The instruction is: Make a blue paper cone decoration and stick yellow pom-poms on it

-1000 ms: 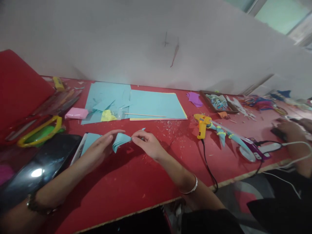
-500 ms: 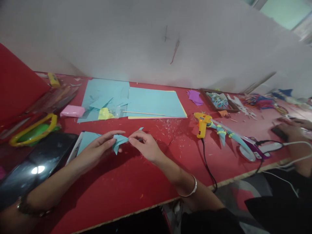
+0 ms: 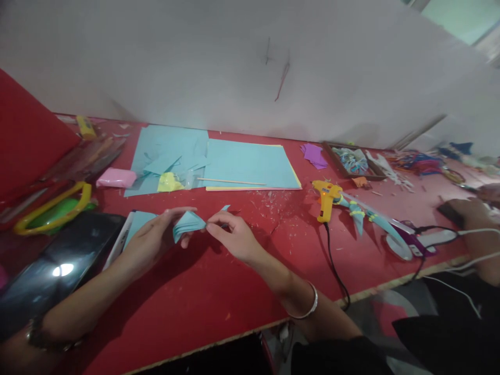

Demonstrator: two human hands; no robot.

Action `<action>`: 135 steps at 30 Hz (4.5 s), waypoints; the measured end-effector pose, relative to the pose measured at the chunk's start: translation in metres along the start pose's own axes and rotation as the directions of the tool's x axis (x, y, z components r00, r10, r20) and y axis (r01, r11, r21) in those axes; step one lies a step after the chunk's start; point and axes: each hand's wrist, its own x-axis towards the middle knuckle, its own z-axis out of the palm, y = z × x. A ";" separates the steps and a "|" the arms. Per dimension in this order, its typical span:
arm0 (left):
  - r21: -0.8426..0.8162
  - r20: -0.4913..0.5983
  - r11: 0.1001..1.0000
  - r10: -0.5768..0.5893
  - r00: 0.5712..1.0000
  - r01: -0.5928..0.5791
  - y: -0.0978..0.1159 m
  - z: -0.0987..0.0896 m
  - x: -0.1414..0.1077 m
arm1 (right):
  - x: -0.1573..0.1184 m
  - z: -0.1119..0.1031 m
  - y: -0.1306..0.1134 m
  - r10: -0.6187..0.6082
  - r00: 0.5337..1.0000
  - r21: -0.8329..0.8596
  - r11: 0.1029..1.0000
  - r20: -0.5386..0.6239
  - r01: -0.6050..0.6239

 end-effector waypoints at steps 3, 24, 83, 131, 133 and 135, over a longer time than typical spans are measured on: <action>0.054 -0.010 0.998 0.019 1.000 -0.019 0.003 0.001 0.000 | 0.000 0.000 0.001 -0.008 1.000 -0.004 1.000 0.007 0.008; 0.305 -0.142 0.944 0.179 0.974 -0.129 0.004 0.002 0.002 | -0.002 0.000 -0.001 -0.104 0.994 -0.018 0.994 0.021 0.104; -0.017 0.029 0.992 -0.124 0.992 0.124 0.004 0.004 0.003 | 0.004 -0.001 0.011 -0.031 0.992 0.456 0.886 -0.126 0.086; 0.996 -0.085 0.047 0.345 0.935 0.073 0.032 -0.027 -0.007 | 0.002 -0.005 0.009 -0.100 0.995 -0.397 0.914 -0.009 0.088; 0.998 -0.069 0.030 0.334 0.940 0.063 0.031 -0.027 -0.006 | 0.002 -0.005 0.010 -0.112 0.994 -0.407 0.908 0.002 0.103; 0.998 -0.061 -0.001 0.324 0.944 0.065 0.030 -0.027 -0.005 | 0.002 -0.006 0.011 -0.123 0.992 -0.421 0.899 0.025 0.122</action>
